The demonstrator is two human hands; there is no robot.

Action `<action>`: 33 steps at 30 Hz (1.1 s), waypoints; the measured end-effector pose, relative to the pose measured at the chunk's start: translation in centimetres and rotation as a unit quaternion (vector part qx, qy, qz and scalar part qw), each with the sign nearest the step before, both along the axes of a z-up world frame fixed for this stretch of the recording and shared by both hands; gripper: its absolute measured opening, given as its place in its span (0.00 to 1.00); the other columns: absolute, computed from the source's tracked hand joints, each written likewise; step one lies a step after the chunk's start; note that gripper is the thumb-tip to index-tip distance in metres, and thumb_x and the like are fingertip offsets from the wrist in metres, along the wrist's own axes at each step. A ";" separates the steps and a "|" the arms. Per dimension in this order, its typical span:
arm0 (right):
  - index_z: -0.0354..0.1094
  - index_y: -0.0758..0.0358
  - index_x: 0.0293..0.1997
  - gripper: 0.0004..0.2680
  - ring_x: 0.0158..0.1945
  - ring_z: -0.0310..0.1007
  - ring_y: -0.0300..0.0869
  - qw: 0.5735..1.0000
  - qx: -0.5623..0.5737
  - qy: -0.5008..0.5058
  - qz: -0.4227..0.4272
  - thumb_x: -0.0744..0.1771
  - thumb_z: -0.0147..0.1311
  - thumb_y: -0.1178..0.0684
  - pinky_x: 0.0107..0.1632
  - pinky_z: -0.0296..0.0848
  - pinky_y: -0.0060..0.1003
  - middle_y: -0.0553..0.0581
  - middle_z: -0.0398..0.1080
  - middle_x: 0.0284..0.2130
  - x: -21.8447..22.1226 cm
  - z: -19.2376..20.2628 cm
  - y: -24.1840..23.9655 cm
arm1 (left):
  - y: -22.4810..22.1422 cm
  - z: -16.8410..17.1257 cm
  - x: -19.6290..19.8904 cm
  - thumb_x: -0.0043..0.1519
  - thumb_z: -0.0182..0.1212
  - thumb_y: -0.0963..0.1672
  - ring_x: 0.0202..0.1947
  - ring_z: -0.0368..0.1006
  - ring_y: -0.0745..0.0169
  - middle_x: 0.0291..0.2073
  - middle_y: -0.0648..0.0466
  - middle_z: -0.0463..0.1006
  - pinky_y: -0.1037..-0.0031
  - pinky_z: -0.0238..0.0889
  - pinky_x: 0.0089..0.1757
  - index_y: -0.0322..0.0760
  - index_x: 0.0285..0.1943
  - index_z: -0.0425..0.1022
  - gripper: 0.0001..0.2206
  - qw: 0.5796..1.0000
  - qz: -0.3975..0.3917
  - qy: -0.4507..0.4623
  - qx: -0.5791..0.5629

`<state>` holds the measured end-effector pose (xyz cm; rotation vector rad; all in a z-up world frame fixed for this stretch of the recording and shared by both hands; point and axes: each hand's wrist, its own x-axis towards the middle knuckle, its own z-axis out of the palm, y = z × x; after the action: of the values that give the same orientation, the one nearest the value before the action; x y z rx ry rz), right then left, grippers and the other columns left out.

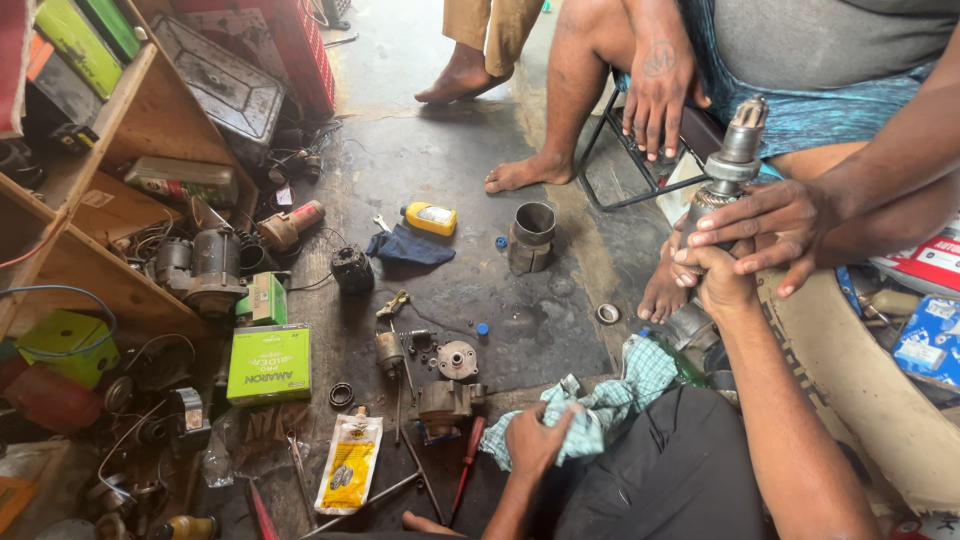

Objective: The person sits on the floor and uses a hammer to tap small metal components into a cylindrical housing. They then use a file to smooth the edges of the housing. The person hands a cylindrical part to another person and continues working on the housing.

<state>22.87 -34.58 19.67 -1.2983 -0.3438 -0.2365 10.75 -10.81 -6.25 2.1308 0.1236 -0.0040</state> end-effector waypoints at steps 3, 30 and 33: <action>0.62 0.68 0.49 0.12 0.19 0.56 0.37 1.000 0.016 -0.009 0.008 0.61 0.51 0.65 0.24 0.60 0.32 0.57 0.65 0.26 0.4 0.2 0.3 | -0.1 0.0 -0.5 0.50 0.72 0.56 0.48 0.72 0.40 0.42 0.39 0.76 0.55 0.62 0.49 0.29 0.46 0.81 0.27 0.997 -0.045 -0.044 0.051; 0.65 0.51 0.66 0.25 0.61 0.61 0.61 0.844 -0.511 -0.027 -0.162 0.60 0.63 0.57 0.62 0.64 0.49 0.67 0.64 0.56 -16.3 -15.4 10.5 | 0.0 7.8 -1.9 0.58 0.53 0.58 0.48 0.76 0.54 0.51 0.48 0.78 0.64 0.69 0.50 0.42 0.67 0.66 0.31 0.634 0.041 0.172 -0.753; 0.59 0.58 0.69 0.29 0.62 0.61 0.59 0.885 -0.463 -0.034 -0.036 0.59 0.65 0.57 0.64 0.61 0.50 0.65 0.65 0.59 -14.6 -13.0 7.9 | -0.7 8.6 -2.4 0.56 0.62 0.47 0.52 0.75 0.61 0.53 0.54 0.77 0.67 0.67 0.53 0.50 0.68 0.62 0.28 0.762 0.024 0.159 -0.627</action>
<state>8.32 -26.66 6.70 -2.2579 -0.4958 -0.1802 8.37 -11.49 2.36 0.7467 0.2803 -0.3318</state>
